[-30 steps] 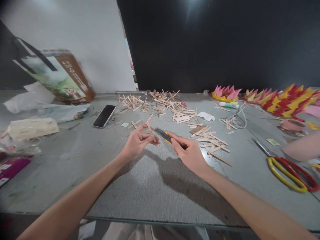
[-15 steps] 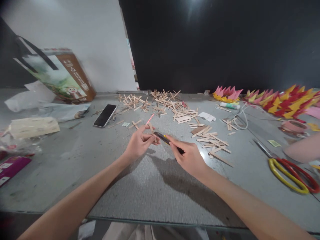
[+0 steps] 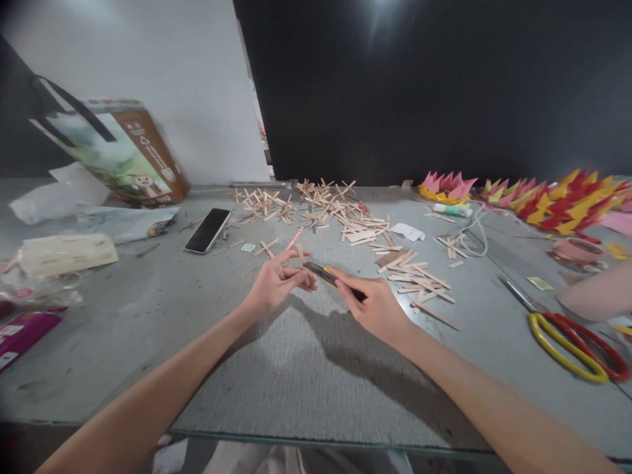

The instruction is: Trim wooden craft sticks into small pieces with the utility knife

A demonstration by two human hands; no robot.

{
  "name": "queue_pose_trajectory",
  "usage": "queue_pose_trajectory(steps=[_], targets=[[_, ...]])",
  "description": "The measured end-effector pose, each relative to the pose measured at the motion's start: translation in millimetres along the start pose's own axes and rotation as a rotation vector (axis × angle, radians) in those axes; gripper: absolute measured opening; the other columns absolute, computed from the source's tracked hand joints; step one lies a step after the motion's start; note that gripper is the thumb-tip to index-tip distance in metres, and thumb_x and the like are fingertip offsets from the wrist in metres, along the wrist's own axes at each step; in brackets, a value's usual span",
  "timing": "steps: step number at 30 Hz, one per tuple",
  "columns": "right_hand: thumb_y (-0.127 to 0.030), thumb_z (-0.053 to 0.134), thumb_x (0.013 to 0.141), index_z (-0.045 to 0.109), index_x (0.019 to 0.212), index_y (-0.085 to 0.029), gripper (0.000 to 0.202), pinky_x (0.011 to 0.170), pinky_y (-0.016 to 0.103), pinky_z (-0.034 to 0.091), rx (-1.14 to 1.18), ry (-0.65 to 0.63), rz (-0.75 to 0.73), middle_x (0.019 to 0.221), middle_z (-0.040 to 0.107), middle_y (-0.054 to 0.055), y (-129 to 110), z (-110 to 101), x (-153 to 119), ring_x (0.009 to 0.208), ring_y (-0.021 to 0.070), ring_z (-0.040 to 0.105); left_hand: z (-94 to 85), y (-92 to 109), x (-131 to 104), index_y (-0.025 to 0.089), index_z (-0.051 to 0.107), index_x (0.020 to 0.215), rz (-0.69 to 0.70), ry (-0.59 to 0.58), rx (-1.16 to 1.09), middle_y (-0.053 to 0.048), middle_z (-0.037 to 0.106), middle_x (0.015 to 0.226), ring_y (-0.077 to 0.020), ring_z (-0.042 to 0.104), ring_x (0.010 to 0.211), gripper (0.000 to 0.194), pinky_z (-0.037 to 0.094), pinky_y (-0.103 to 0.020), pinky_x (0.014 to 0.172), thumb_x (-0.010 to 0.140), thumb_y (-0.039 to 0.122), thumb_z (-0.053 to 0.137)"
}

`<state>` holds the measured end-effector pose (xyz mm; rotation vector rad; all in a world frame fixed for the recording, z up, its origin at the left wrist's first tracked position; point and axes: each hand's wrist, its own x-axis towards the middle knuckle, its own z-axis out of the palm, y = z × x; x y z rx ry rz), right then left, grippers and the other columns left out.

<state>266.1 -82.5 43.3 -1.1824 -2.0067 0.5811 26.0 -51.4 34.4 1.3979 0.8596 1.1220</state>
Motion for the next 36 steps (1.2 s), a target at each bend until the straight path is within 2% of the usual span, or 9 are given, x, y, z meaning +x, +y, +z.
queue_pose_trajectory(steps=[3, 8, 12, 15, 17, 20, 24, 29, 36], targets=[[-0.043, 0.055, 0.101, 0.075, 0.133, -0.02, 0.044, 0.048, 0.024, 0.032, 0.103, -0.021, 0.097, 0.075, 0.071, 0.003, 3, -3, 5, 0.051, 0.0107, 0.04, -3.2, 1, 2, 0.011, 0.052, 0.135, -0.042, -0.042, -0.05, -0.008, 0.079, 0.082, -0.0231, 0.077, 0.074, 0.062, 0.064, -0.039, 0.077, 0.087, 0.041, 0.079], [-0.049, 0.056, 0.102, 0.072, 0.136, -0.016, 0.05, 0.046, 0.022, 0.026, 0.273, -0.083, 0.205, 0.059, 0.049, -0.004, 5, -6, 10, 0.05, 0.0093, 0.034, -3.7, 4, 1, 0.011, 0.053, 0.135, -0.067, -0.057, -0.083, -0.009, 0.079, 0.083, -0.0229, 0.077, 0.074, 0.064, 0.062, -0.038, 0.077, 0.085, 0.04, 0.08], [-0.055, 0.052, 0.104, 0.065, 0.143, -0.014, 0.058, 0.041, 0.022, 0.029, 0.379, -0.111, 0.252, 0.063, 0.051, -0.005, 7, -3, 9, 0.042, 0.0079, 0.037, -1.3, 2, 1, 0.012, 0.054, 0.131, -0.071, -0.028, -0.07, -0.01, 0.08, 0.085, -0.0228, 0.078, 0.073, 0.059, 0.062, -0.037, 0.077, 0.085, 0.039, 0.08], [-0.053, 0.048, 0.106, 0.06, 0.145, -0.017, 0.054, 0.05, 0.024, 0.045, 0.364, -0.099, 0.172, 0.074, 0.062, -0.001, 8, 0, 9, 0.051, 0.0118, 0.054, 0.3, -4, 1, 0.013, 0.054, 0.128, -0.085, -0.038, -0.074, -0.012, 0.081, 0.089, -0.0246, 0.079, 0.076, 0.058, 0.063, -0.04, 0.081, 0.085, 0.041, 0.081], [-0.047, 0.054, 0.104, 0.063, 0.137, -0.02, 0.044, 0.066, 0.027, 0.053, 0.256, -0.056, 0.076, 0.091, 0.07, 0.004, 8, 3, 9, 0.072, 0.0162, 0.066, 2.2, -8, 1, 0.013, 0.053, 0.129, -0.097, -0.075, -0.084, -0.012, 0.081, 0.09, -0.0252, 0.08, 0.078, 0.059, 0.063, -0.041, 0.083, 0.085, 0.043, 0.08], [-0.039, 0.063, 0.1, 0.068, 0.121, -0.022, 0.028, 0.085, 0.031, 0.054, 0.103, 0.003, -0.054, 0.111, 0.073, 0.008, 6, 8, 9, 0.096, 0.0217, 0.069, 7.9, -13, 0, 0.015, 0.051, 0.131, -0.128, -0.128, -0.117, -0.009, 0.081, 0.083, -0.0252, 0.08, 0.077, 0.064, 0.064, -0.041, 0.08, 0.084, 0.045, 0.082], [-0.031, 0.063, 0.099, 0.071, 0.109, -0.022, 0.016, 0.081, 0.031, 0.052, 0.036, 0.026, -0.126, 0.1, 0.072, 0.007, 9, 16, 6, 0.089, 0.021, 0.068, 17.7, -14, -4, 0.015, 0.057, 0.127, -0.181, -0.168, -0.063, -0.004, 0.078, 0.075, -0.0236, 0.079, 0.072, 0.057, 0.064, -0.036, 0.075, 0.082, 0.04, 0.082], [-0.014, 0.057, 0.096, 0.073, 0.12, -0.023, 0.03, 0.085, 0.037, 0.049, -0.138, 0.009, -0.331, 0.102, 0.073, 0.008, 20, 24, 3, 0.091, 0.0227, 0.068, 19.2, -15, -7, 0.015, 0.062, 0.121, -0.198, -0.229, -0.04, -0.009, 0.08, 0.083, -0.0267, 0.08, 0.074, 0.059, 0.063, -0.035, 0.073, 0.074, 0.036, 0.09], [-0.022, 0.063, 0.099, 0.073, 0.116, -0.021, 0.019, 0.084, 0.038, 0.047, -0.265, 0.007, -0.446, 0.098, 0.073, 0.009, 24, 26, 3, 0.089, 0.023, 0.067, 13.7, -24, -3, 0.015, 0.062, 0.129, -0.22, -0.287, -0.037, -0.013, 0.082, 0.089, -0.031, 0.08, 0.085, 0.076, 0.061, -0.035, 0.076, 0.067, 0.042, 0.096]])
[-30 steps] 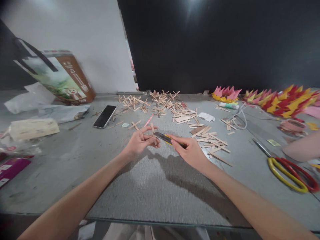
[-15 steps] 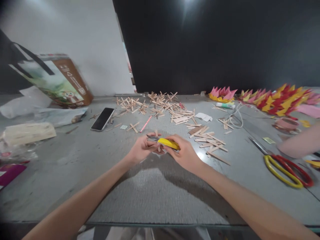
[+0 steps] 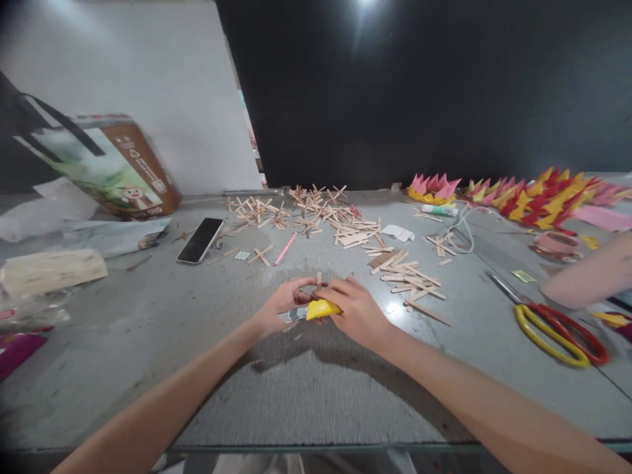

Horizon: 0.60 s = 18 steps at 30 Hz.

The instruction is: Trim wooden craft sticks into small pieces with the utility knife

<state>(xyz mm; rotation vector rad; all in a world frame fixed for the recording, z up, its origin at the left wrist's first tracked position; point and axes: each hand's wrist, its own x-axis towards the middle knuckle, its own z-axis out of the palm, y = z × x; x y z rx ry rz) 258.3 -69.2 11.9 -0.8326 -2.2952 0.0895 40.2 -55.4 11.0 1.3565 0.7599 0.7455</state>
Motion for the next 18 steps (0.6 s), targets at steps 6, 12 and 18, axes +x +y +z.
queue_pose_trajectory(steps=[6, 12, 18], targets=[[-0.024, 0.066, 0.099, 0.072, 0.11, -0.021, 0.013, 0.083, 0.037, 0.047, 0.015, 0.02, -0.009, 0.097, 0.073, 0.008, -3, -1, 1, 0.088, 0.0229, 0.067, -0.3, 1, -1, 0.016, 0.061, 0.131, 0.008, -0.015, 0.019, -0.013, 0.082, 0.093, -0.0313, 0.08, 0.089, 0.076, 0.061, -0.036, 0.08, 0.068, 0.038, 0.095], [-0.013, 0.06, 0.096, 0.07, 0.11, -0.023, 0.019, 0.09, 0.04, 0.048, 0.067, -0.04, 0.135, 0.103, 0.072, 0.008, 1, 4, -2, 0.092, 0.0242, 0.066, 10.2, 10, -5, 0.018, 0.064, 0.115, -0.001, 0.052, 0.016, -0.008, 0.08, 0.084, -0.0265, 0.079, 0.077, 0.051, 0.063, -0.036, 0.073, 0.072, 0.032, 0.09], [-0.011, 0.056, 0.096, 0.065, 0.114, -0.024, 0.023, 0.088, 0.037, 0.051, 0.126, -0.084, 0.28, 0.11, 0.068, 0.007, -3, 5, 1, 0.099, 0.0242, 0.065, 19.6, -1, -1, 0.018, 0.061, 0.107, 0.041, 0.091, -0.057, -0.001, 0.073, 0.073, -0.0174, 0.072, 0.064, 0.039, 0.06, -0.031, 0.068, 0.08, 0.035, 0.083]])
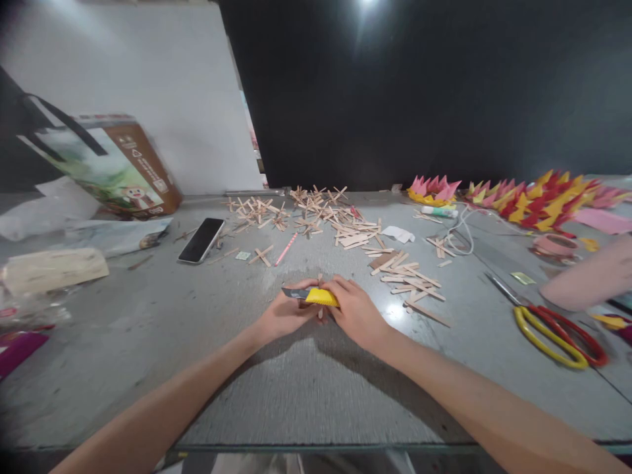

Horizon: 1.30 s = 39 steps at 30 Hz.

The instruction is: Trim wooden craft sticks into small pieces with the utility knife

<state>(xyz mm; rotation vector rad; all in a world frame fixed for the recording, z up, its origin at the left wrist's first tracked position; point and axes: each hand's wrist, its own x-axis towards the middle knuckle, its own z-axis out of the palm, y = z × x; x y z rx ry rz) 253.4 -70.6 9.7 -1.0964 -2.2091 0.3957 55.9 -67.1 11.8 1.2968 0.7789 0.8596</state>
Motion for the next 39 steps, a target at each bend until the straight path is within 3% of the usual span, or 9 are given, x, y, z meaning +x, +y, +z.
queue_pose_trajectory(steps=[11, 14, 16, 18, 22, 26, 30, 35, 39], targets=[[-0.016, 0.056, 0.1, 0.062, 0.114, -0.019, 0.016, 0.088, 0.037, 0.049, -0.079, -0.099, 0.068, 0.109, 0.066, 0.009, -8, 0, 4, 0.1, 0.0251, 0.065, -0.1, -9, 0, 0.019, 0.064, 0.11, 0.038, 0.026, 0.074, -0.001, 0.072, 0.083, -0.0154, 0.07, 0.063, 0.031, 0.059, -0.03, 0.068, 0.082, 0.027, 0.074], [-0.018, 0.053, 0.102, 0.06, 0.116, -0.018, 0.015, 0.089, 0.037, 0.049, -0.066, -0.081, 0.08, 0.11, 0.066, 0.009, -8, 3, 3, 0.1, 0.0253, 0.065, -1.1, -8, 1, 0.018, 0.071, 0.082, 0.114, 0.029, 0.231, -0.003, 0.072, 0.076, -0.0215, 0.074, 0.081, 0.006, 0.06, -0.033, 0.077, 0.084, 0.022, 0.067], [-0.02, 0.051, 0.104, 0.059, 0.115, -0.018, 0.014, 0.088, 0.037, 0.049, -0.047, -0.064, 0.081, 0.109, 0.067, 0.01, -8, 4, 2, 0.098, 0.0246, 0.066, -2.5, -5, 2, 0.019, 0.069, 0.065, 0.152, 0.062, 0.34, -0.005, 0.071, 0.069, -0.0263, 0.074, 0.098, 0.019, 0.06, -0.034, 0.083, 0.083, 0.018, 0.064], [-0.02, 0.05, 0.104, 0.058, 0.113, -0.018, 0.012, 0.086, 0.035, 0.048, -0.03, -0.059, 0.073, 0.108, 0.067, 0.009, -8, 4, 1, 0.095, 0.0239, 0.066, -5.4, -1, 4, 0.02, 0.072, 0.074, 0.135, 0.173, 0.358, -0.003, 0.072, 0.066, -0.0274, 0.075, 0.096, 0.01, 0.06, -0.034, 0.079, 0.078, 0.014, 0.066], [-0.021, 0.051, 0.103, 0.058, 0.113, -0.021, 0.013, 0.084, 0.033, 0.048, 0.015, -0.01, 0.046, 0.109, 0.067, 0.008, -7, 1, 2, 0.094, 0.0229, 0.065, -14.4, 8, 6, 0.019, 0.063, 0.12, 0.054, 0.368, 0.224, 0.0, 0.076, 0.07, -0.0236, 0.078, 0.071, 0.044, 0.059, -0.03, 0.064, 0.077, 0.013, 0.07], [-0.035, 0.054, 0.104, 0.057, 0.111, -0.022, 0.015, 0.078, 0.032, 0.049, 0.061, 0.07, 0.148, 0.1, 0.068, 0.005, -6, -4, 4, 0.084, 0.0214, 0.065, -20.2, 8, 7, 0.018, 0.052, 0.114, 0.079, 0.382, 0.074, -0.006, 0.08, 0.082, -0.0222, 0.08, 0.073, 0.034, 0.064, -0.034, 0.073, 0.087, 0.026, 0.07], [-0.049, 0.053, 0.103, 0.046, 0.134, -0.02, 0.042, 0.063, 0.03, 0.046, 0.119, 0.051, 0.263, 0.087, 0.065, 0.002, -11, -9, 4, 0.067, 0.0197, 0.061, -18.4, 5, 7, 0.021, 0.047, 0.115, 0.186, 0.409, 0.041, -0.009, 0.081, 0.094, -0.0223, 0.08, 0.075, 0.042, 0.066, -0.039, 0.078, 0.087, 0.034, 0.075], [-0.039, 0.038, 0.11, 0.039, 0.156, -0.027, 0.048, 0.052, 0.027, 0.036, 0.152, -0.091, 0.195, 0.069, 0.059, -0.004, -23, -17, 0, 0.049, 0.0159, 0.049, -15.7, 8, 4, 0.023, 0.043, 0.113, 0.236, 0.445, 0.04, -0.007, 0.08, 0.093, -0.0234, 0.081, 0.077, 0.041, 0.067, -0.041, 0.078, 0.089, 0.035, 0.073], [-0.031, 0.039, 0.109, 0.043, 0.159, -0.025, 0.05, 0.06, 0.027, 0.045, 0.12, -0.128, 0.068, 0.083, 0.07, 0.002, -24, -17, -3, 0.058, 0.0147, 0.058, -17.4, 10, 4, 0.023, 0.043, 0.112, 0.249, 0.467, 0.064, -0.002, 0.078, 0.086, -0.021, 0.08, 0.075, 0.036, 0.067, -0.04, 0.079, 0.088, 0.023, 0.069]])
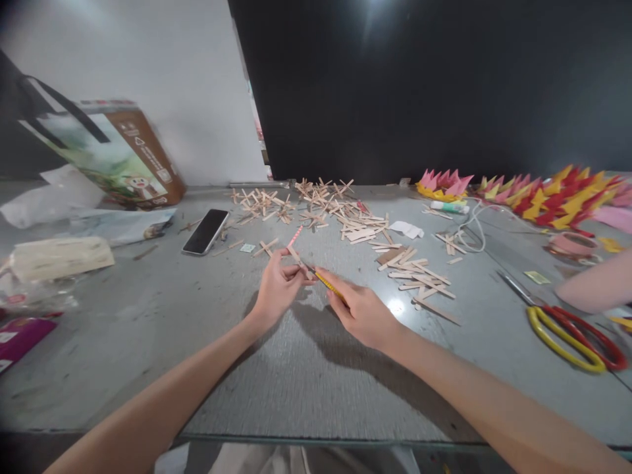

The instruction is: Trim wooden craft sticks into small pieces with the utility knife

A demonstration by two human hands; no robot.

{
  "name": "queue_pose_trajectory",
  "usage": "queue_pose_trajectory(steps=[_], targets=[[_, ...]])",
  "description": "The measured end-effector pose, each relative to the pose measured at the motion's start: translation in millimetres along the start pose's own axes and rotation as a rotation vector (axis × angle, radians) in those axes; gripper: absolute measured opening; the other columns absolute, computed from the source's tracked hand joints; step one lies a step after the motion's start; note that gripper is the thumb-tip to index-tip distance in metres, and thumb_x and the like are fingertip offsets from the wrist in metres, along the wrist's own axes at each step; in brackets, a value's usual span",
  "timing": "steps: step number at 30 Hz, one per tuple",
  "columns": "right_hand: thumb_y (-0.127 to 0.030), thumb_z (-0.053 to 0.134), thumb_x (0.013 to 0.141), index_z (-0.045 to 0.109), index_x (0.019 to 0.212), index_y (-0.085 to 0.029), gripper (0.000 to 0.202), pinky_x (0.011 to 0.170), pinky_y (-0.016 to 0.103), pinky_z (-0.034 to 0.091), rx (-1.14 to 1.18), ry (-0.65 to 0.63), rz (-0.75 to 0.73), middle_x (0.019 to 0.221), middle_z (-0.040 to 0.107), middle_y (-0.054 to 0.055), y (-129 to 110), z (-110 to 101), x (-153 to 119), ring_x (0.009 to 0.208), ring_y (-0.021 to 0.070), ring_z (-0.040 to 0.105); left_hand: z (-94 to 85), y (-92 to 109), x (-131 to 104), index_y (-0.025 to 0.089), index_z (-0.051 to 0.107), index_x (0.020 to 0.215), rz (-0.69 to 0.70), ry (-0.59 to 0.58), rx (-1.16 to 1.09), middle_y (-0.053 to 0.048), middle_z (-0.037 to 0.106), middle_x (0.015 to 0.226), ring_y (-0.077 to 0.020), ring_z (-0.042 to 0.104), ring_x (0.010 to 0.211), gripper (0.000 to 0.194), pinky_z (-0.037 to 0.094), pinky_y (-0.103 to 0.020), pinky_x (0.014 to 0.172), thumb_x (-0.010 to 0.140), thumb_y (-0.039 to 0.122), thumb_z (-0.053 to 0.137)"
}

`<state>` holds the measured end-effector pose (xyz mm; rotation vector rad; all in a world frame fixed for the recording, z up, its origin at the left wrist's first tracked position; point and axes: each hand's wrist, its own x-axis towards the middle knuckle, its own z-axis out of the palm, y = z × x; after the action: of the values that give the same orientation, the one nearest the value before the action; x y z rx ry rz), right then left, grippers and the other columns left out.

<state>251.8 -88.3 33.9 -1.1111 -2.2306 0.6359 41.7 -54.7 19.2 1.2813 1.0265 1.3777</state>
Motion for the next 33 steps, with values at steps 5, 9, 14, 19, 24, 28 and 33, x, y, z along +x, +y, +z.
queue_pose_trajectory(steps=[5, 9, 14, 19, 24, 28, 33], targets=[[-0.028, 0.039, 0.109, 0.042, 0.16, -0.029, 0.051, 0.068, 0.028, 0.05, -0.012, 0.011, -0.034, 0.096, 0.076, 0.004, 5, 4, -2, 0.064, 0.0151, 0.063, -0.7, 1, 0, 0.022, 0.045, 0.116, -0.007, 0.011, 0.01, -0.005, 0.081, 0.092, -0.0212, 0.08, 0.076, 0.037, 0.067, -0.039, 0.079, 0.087, 0.019, 0.067], [-0.027, 0.04, 0.109, 0.042, 0.16, -0.029, 0.051, 0.07, 0.028, 0.052, -0.005, 0.023, -0.034, 0.097, 0.077, 0.003, 4, 4, -1, 0.067, 0.0159, 0.066, -1.0, 2, 0, 0.021, 0.047, 0.122, 0.01, 0.002, 0.058, -0.004, 0.08, 0.089, -0.0225, 0.081, 0.076, 0.04, 0.067, -0.038, 0.079, 0.088, 0.02, 0.066], [-0.025, 0.037, 0.109, 0.036, 0.163, -0.027, 0.055, 0.074, 0.031, 0.054, -0.078, 0.023, -0.052, 0.105, 0.077, 0.007, 0, 6, -1, 0.075, 0.0185, 0.07, -0.6, 3, -2, 0.02, 0.05, 0.121, 0.034, 0.0, 0.133, -0.001, 0.078, 0.081, -0.0227, 0.081, 0.076, 0.034, 0.066, -0.034, 0.076, 0.09, 0.021, 0.062], [-0.023, 0.033, 0.108, 0.032, 0.165, -0.025, 0.057, 0.074, 0.032, 0.054, -0.117, 0.013, -0.029, 0.111, 0.076, 0.011, -9, 10, -5, 0.079, 0.0206, 0.071, -1.7, 3, -6, 0.022, 0.05, 0.127, 0.081, -0.017, 0.279, -0.002, 0.08, 0.083, -0.0224, 0.081, 0.081, 0.034, 0.064, -0.031, 0.074, 0.094, 0.022, 0.058], [-0.027, 0.033, 0.109, 0.038, 0.163, -0.021, 0.055, 0.062, 0.029, 0.046, -0.046, 0.006, 0.058, 0.091, 0.076, 0.007, -20, 9, -7, 0.062, 0.0178, 0.063, -4.9, 0, -5, 0.022, 0.053, 0.129, 0.175, -0.039, 0.478, -0.003, 0.082, 0.09, -0.0209, 0.081, 0.088, 0.034, 0.062, -0.032, 0.083, 0.095, 0.022, 0.057], [-0.029, 0.034, 0.109, 0.043, 0.161, -0.02, 0.054, 0.06, 0.029, 0.044, 0.017, -0.016, 0.118, 0.078, 0.072, 0.004, -24, 5, -6, 0.057, 0.0171, 0.058, -5.8, -1, -4, 0.02, 0.051, 0.134, 0.122, -0.067, 0.398, -0.004, 0.082, 0.087, -0.0206, 0.081, 0.081, 0.039, 0.063, -0.031, 0.078, 0.095, 0.023, 0.057], [-0.033, 0.032, 0.11, 0.042, 0.162, -0.018, 0.055, 0.057, 0.03, 0.046, 0.075, -0.025, 0.136, 0.068, 0.067, 0.002, -25, 3, -8, 0.052, 0.0184, 0.057, -5.9, 3, -4, 0.021, 0.056, 0.13, 0.147, -0.086, 0.456, -0.004, 0.081, 0.089, -0.0201, 0.081, 0.085, 0.035, 0.061, -0.029, 0.078, 0.095, 0.023, 0.057]])
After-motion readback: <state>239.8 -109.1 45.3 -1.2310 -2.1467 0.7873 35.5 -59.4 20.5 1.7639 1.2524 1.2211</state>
